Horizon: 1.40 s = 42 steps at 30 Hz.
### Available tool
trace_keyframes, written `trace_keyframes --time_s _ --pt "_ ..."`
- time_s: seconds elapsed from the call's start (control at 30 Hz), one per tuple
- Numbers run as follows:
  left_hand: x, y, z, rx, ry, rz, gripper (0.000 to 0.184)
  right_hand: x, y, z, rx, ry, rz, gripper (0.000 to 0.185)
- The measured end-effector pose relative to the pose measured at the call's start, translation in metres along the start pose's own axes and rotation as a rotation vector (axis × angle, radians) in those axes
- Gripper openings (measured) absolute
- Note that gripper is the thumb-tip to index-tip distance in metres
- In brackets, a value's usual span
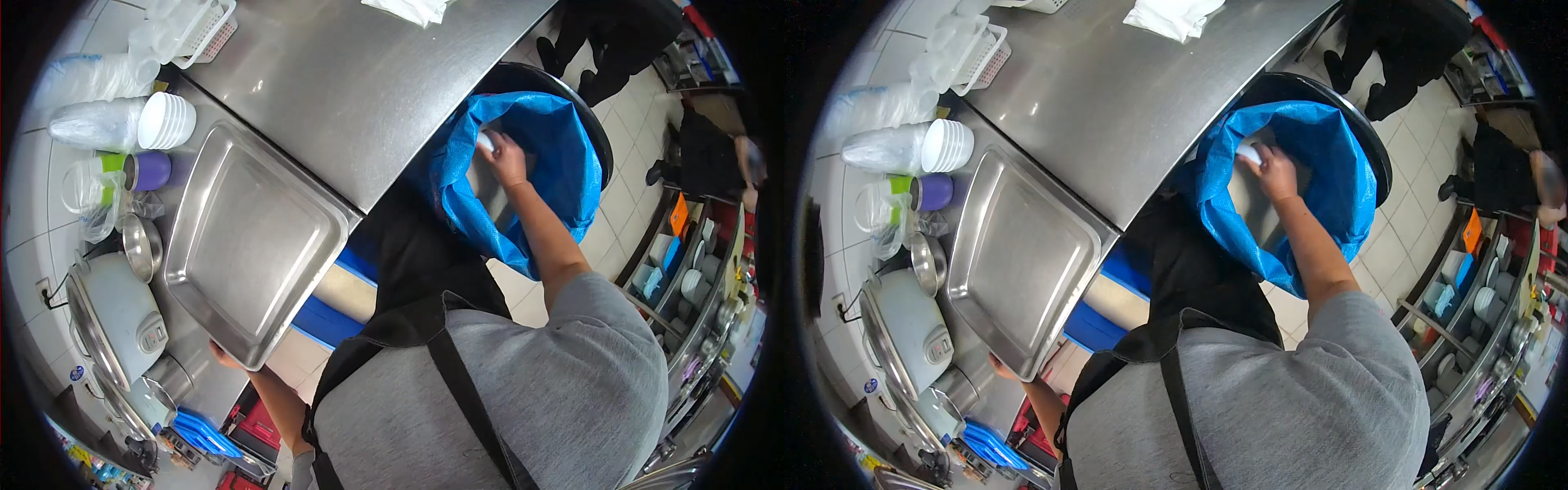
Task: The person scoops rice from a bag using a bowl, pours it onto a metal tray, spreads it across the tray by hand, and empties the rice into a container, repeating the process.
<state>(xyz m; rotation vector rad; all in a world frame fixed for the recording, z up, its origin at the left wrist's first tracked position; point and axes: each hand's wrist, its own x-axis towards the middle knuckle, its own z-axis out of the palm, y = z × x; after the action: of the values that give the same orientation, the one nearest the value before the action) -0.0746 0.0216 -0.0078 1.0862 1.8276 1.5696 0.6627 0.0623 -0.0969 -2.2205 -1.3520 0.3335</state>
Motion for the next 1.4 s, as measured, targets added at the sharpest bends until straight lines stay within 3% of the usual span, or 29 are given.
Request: trace_keyframes --time_s 0.13,0.17,0.27,0.37,0.47,0.7,0.77,0.83,0.87,0.93,1.03,1.13,1.23,1.4 --pt "-0.003 0.005 0.008 -0.06 0.003 -0.018 0.028 0.004 0.035 0.007 0.228 -0.016 0.327 0.058" --pt "-0.003 0.002 0.009 -0.017 0.014 -0.002 0.027 0.003 0.056 0.017 0.266 -0.062 0.394 0.067" --pt "-0.001 -0.004 -0.003 0.101 0.021 0.034 0.027 -0.006 0.093 0.039 0.062 -0.075 0.594 0.066" --pt "0.001 -0.006 -0.002 0.076 0.014 0.059 0.027 -0.029 0.083 0.028 0.173 0.197 0.447 0.072" --pt "0.0 -0.01 -0.002 -0.011 0.061 0.051 0.027 -0.039 0.085 -0.008 0.309 -0.083 0.763 0.079" --pt "-0.002 -0.005 0.004 -0.085 0.055 -0.02 0.024 -0.079 0.075 -0.056 0.829 0.218 0.839 0.087" --pt "0.0 -0.005 0.003 0.06 0.056 0.038 0.024 -0.087 0.072 -0.061 0.983 0.278 0.875 0.088" --pt "0.0 -0.005 -0.002 0.464 0.059 0.216 0.025 -0.092 0.064 -0.068 1.111 0.259 0.952 0.089" --pt "0.003 -0.005 -0.002 0.341 0.046 0.181 0.025 -0.093 0.055 -0.075 1.173 0.251 0.992 0.089" --pt "0.002 -0.008 0.002 0.09 0.017 0.097 0.027 -0.094 0.05 -0.053 1.081 0.323 1.08 0.09" --pt "0.004 -0.006 0.001 -0.077 0.027 -0.05 0.028 -0.094 0.047 -0.034 1.299 0.282 1.003 0.092" --pt "0.005 -0.013 -0.003 0.071 0.051 0.053 0.029 -0.086 0.05 -0.024 1.365 0.307 1.104 0.082" --pt "0.004 -0.011 -0.004 -0.111 0.0 -0.029 0.027 -0.082 0.044 -0.023 1.303 0.404 1.048 0.09" --pt "-0.001 -0.005 0.003 0.067 0.068 0.071 0.024 -0.089 0.03 -0.052 1.222 0.498 1.067 0.084"
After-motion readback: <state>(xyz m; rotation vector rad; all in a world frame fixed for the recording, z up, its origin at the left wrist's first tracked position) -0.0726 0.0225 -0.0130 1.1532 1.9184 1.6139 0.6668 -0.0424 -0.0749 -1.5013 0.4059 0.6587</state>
